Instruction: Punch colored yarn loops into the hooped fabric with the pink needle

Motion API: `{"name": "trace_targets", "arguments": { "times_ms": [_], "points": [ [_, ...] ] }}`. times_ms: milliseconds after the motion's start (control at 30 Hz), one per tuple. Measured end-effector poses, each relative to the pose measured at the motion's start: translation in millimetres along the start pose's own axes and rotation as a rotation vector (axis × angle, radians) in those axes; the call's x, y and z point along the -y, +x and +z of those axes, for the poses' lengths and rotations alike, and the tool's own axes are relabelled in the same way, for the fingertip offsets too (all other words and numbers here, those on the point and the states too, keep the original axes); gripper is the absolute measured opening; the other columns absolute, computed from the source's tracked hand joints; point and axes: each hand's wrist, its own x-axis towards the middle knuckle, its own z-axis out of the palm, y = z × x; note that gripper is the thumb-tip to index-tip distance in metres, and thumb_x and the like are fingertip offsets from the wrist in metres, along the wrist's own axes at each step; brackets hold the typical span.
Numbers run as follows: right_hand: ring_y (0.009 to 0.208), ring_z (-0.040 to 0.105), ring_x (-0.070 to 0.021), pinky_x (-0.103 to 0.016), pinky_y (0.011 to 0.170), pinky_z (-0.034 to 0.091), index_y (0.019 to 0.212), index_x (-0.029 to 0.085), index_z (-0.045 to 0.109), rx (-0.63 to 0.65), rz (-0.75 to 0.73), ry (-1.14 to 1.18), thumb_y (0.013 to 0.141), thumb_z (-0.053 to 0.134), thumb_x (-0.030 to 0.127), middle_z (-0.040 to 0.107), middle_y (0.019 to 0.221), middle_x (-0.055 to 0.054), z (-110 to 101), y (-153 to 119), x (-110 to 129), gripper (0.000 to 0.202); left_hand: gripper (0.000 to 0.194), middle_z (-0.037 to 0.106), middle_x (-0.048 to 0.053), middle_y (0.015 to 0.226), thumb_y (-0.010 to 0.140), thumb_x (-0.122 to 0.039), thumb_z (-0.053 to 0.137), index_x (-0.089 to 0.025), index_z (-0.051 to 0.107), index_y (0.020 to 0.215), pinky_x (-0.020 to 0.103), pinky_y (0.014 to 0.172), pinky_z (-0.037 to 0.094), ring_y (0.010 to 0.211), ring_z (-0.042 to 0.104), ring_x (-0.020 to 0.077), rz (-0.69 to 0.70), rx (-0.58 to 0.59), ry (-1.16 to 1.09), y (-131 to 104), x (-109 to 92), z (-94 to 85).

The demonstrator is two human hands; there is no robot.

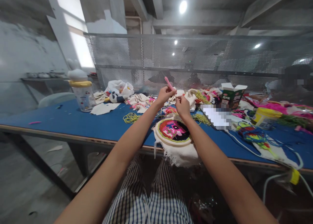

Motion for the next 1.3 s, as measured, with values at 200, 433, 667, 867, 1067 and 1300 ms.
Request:
{"name": "trace_targets", "arguments": {
  "times_ms": [200, 433, 667, 867, 1067, 1300],
  "points": [
    [0.070, 0.058, -0.0194, -0.029, 0.069, 0.041, 0.085, 0.013, 0.064, 0.118, 0.001, 0.012, 0.078, 0.039, 0.013, 0.065, 0.071, -0.007, 1, -2, -1, 0.026, 0.007, 0.060, 0.001, 0.065, 0.072, -0.014, 0.060, -0.011, 0.054, 0.070, 0.023, 0.065, 0.042, 0.062, 0.056, 0.0097, 0.043, -0.092, 0.015, 5, 1, -10.3],
    [0.075, 0.058, -0.0162, -0.028, 0.072, 0.042, 0.089, 0.014, 0.063, 0.084, 0.022, 0.038, 0.081, 0.037, 0.009, 0.064, 0.075, -0.004, -1, -1, -1, 0.027, 0.005, 0.060, 0.000, 0.058, 0.067, -0.010, 0.063, -0.009, 0.059, 0.068, 0.025, 0.061, 0.043, 0.054, 0.055, 0.0102, 0.008, 0.086, 0.024, -5, 3, 5.5],
    [0.073, 0.060, -0.0129, -0.033, 0.072, 0.047, 0.086, 0.012, 0.059, 0.128, 0.062, 0.051, 0.089, 0.046, 0.028, 0.062, 0.078, -0.002, 2, -1, -2, 0.022, 0.006, 0.063, 0.002, 0.061, 0.070, -0.013, 0.061, -0.010, 0.059, 0.066, 0.026, 0.065, 0.044, 0.058, 0.057, 0.0111, 0.009, -0.030, 0.041, 2, -1, -3.2],
    [0.078, 0.060, -0.0136, -0.033, 0.072, 0.049, 0.090, 0.012, 0.059, 0.134, 0.088, 0.033, 0.088, 0.048, 0.031, 0.062, 0.087, -0.004, 1, -3, -6, 0.022, 0.006, 0.065, 0.003, 0.060, 0.070, -0.015, 0.062, -0.010, 0.060, 0.067, 0.025, 0.065, 0.044, 0.060, 0.058, 0.0119, -0.013, -0.034, 0.052, -1, 3, -3.6],
    [0.078, 0.060, -0.0136, -0.034, 0.074, 0.048, 0.088, 0.012, 0.060, 0.124, 0.077, 0.026, 0.088, 0.047, 0.030, 0.063, 0.085, -0.003, -2, -3, -3, 0.022, 0.009, 0.066, 0.005, 0.064, 0.072, -0.017, 0.060, -0.010, 0.062, 0.069, 0.025, 0.064, 0.042, 0.062, 0.058, 0.0124, -0.038, 0.027, 0.056, -8, 2, -1.4],
    [0.074, 0.059, -0.0126, -0.030, 0.070, 0.045, 0.089, 0.012, 0.060, 0.091, 0.056, 0.021, 0.089, 0.043, 0.021, 0.064, 0.084, -0.003, -3, -4, 3, 0.019, 0.013, 0.066, 0.005, 0.066, 0.072, -0.021, 0.061, -0.010, 0.063, 0.068, 0.025, 0.064, 0.042, 0.062, 0.057, 0.0122, -0.065, 0.108, 0.049, -8, 1, -5.9]
  ]
}}
